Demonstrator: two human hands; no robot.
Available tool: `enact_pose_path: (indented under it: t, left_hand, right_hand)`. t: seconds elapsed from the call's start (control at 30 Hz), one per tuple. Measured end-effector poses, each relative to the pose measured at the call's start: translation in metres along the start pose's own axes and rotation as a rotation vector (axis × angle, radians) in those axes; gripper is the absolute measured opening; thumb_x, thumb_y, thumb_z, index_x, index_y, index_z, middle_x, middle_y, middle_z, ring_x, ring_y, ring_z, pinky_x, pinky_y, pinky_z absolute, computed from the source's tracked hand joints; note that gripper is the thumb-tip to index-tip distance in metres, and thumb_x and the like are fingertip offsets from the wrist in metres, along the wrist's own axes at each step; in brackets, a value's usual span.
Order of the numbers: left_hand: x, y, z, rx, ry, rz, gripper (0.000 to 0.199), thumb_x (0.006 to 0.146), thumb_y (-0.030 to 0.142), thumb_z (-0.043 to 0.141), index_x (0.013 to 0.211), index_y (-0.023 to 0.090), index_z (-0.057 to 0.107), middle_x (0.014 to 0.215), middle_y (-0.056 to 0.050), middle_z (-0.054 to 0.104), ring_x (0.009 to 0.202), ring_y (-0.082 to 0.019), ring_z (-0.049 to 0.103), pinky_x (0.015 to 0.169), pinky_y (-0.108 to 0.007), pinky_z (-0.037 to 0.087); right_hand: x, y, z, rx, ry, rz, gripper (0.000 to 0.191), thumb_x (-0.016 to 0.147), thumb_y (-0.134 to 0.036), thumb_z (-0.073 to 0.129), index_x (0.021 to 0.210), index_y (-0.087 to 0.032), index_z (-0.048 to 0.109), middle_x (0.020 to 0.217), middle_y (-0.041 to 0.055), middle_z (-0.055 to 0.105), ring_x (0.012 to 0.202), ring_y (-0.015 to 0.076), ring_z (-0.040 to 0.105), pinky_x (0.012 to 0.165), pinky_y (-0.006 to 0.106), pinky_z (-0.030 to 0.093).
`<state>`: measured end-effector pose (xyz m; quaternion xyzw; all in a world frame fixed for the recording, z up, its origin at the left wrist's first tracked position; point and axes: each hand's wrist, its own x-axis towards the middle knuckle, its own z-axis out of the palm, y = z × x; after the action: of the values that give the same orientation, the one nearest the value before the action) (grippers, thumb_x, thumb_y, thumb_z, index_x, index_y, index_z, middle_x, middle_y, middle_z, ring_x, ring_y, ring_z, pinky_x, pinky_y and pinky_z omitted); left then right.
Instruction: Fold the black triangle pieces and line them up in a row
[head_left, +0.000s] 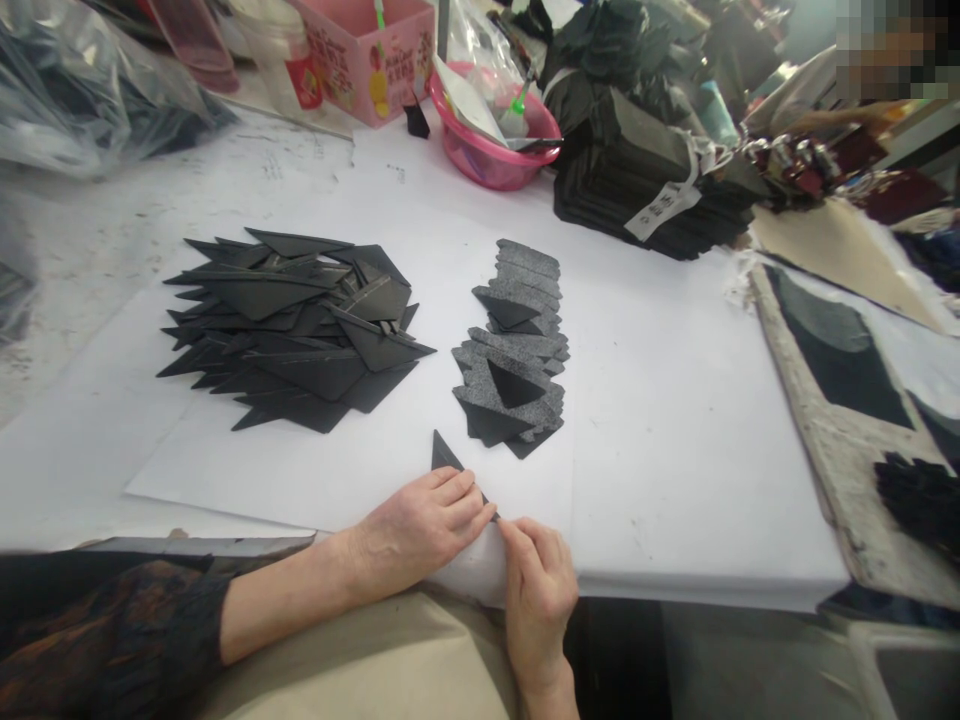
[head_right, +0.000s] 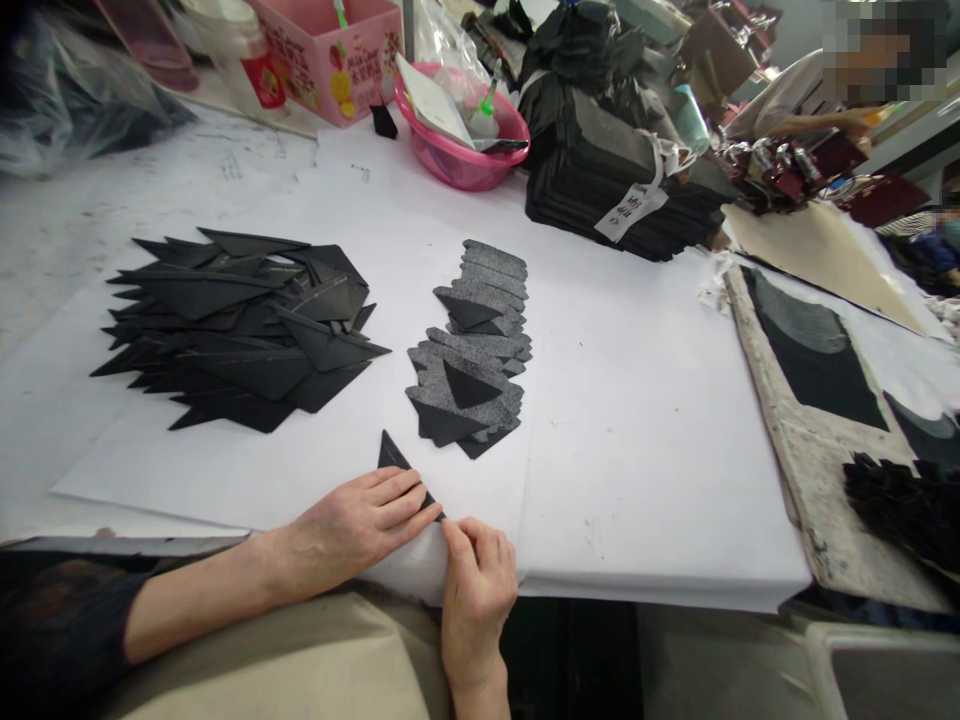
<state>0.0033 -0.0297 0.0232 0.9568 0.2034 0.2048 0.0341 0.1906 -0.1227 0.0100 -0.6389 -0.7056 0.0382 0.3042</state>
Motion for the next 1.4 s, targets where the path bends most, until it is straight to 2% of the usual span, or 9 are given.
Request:
enact_pose_path:
  t: [0.3, 0.57, 1.0, 1.2, 1.3, 1.37, 1.4]
  left_hand:
    - [0.003, 0.0, 0.001, -0.023, -0.056, 0.007, 0.022, 0.1, 0.009, 0.045, 0.119, 0.009, 0.058, 0.112, -0.01, 0.06, 0.111, -0.022, 0.056, 0.1, -0.037, 0.048]
    - [-0.005, -0.003, 0.005, -0.072, 0.033, 0.031, 0.024, 0.099, 0.01, 0.051, 0.122, 0.009, 0.058, 0.114, -0.011, 0.061, 0.112, -0.023, 0.057, 0.101, -0.039, 0.049]
    - [-0.005, -0.003, 0.007, -0.069, 0.015, 0.029, 0.024, 0.1, 0.012, 0.05, 0.122, 0.011, 0.058, 0.115, -0.011, 0.061, 0.114, -0.023, 0.055, 0.1, -0.039, 0.05]
    - [-0.006, -0.003, 0.011, -0.063, 0.001, 0.028, 0.025, 0.099, 0.011, 0.049, 0.122, 0.011, 0.059, 0.115, -0.01, 0.062, 0.114, -0.024, 0.055, 0.102, -0.04, 0.047]
    - [-0.014, 0.003, 0.015, -0.054, 0.028, 0.01, 0.029, 0.099, 0.012, 0.044, 0.123, 0.012, 0.06, 0.117, -0.008, 0.063, 0.115, -0.025, 0.056, 0.104, -0.041, 0.045]
    - [-0.021, 0.004, 0.02, -0.073, 0.078, -0.014, 0.033, 0.098, 0.014, 0.041, 0.124, 0.018, 0.061, 0.119, -0.005, 0.065, 0.114, -0.024, 0.057, 0.102, -0.04, 0.045]
    - [-0.023, 0.001, 0.022, -0.077, 0.139, -0.028, 0.032, 0.096, 0.017, 0.044, 0.121, 0.021, 0.064, 0.118, -0.003, 0.066, 0.111, -0.024, 0.059, 0.099, -0.04, 0.047]
  right_hand:
    - [0.0, 0.0, 0.002, -0.009, 0.003, 0.005, 0.02, 0.09, -0.006, 0.06, 0.102, -0.019, 0.069, 0.089, 0.0049, 0.065, 0.081, 0.0144, 0.057, 0.075, 0.028, 0.046]
    - [0.0, 0.0, 0.003, -0.002, 0.016, 0.002, 0.02, 0.09, -0.005, 0.06, 0.101, -0.019, 0.069, 0.088, 0.005, 0.065, 0.081, 0.0146, 0.058, 0.074, 0.028, 0.047]
    - [-0.006, 0.008, -0.001, 0.116, 0.022, 0.056, 0.024, 0.088, -0.004, 0.062, 0.105, -0.019, 0.068, 0.094, 0.0052, 0.064, 0.087, 0.0143, 0.058, 0.078, 0.028, 0.049]
    - [-0.003, 0.007, 0.003, 0.043, 0.024, 0.014, 0.03, 0.089, -0.004, 0.06, 0.11, -0.023, 0.069, 0.091, 0.0041, 0.063, 0.083, 0.0144, 0.056, 0.073, 0.028, 0.047]
    - [-0.002, 0.001, 0.002, -0.006, 0.015, 0.044, 0.024, 0.091, -0.009, 0.06, 0.106, -0.024, 0.069, 0.088, 0.0034, 0.063, 0.08, 0.0141, 0.056, 0.071, 0.027, 0.046]
    - [-0.001, -0.005, 0.005, -0.031, 0.04, 0.101, 0.01, 0.093, -0.021, 0.06, 0.095, -0.023, 0.07, 0.081, 0.0022, 0.062, 0.074, 0.0137, 0.056, 0.066, 0.026, 0.043]
    - [-0.001, -0.007, 0.008, -0.054, 0.063, 0.131, 0.014, 0.094, -0.029, 0.058, 0.087, -0.023, 0.069, 0.078, 0.0018, 0.061, 0.072, 0.0139, 0.056, 0.066, 0.027, 0.043]
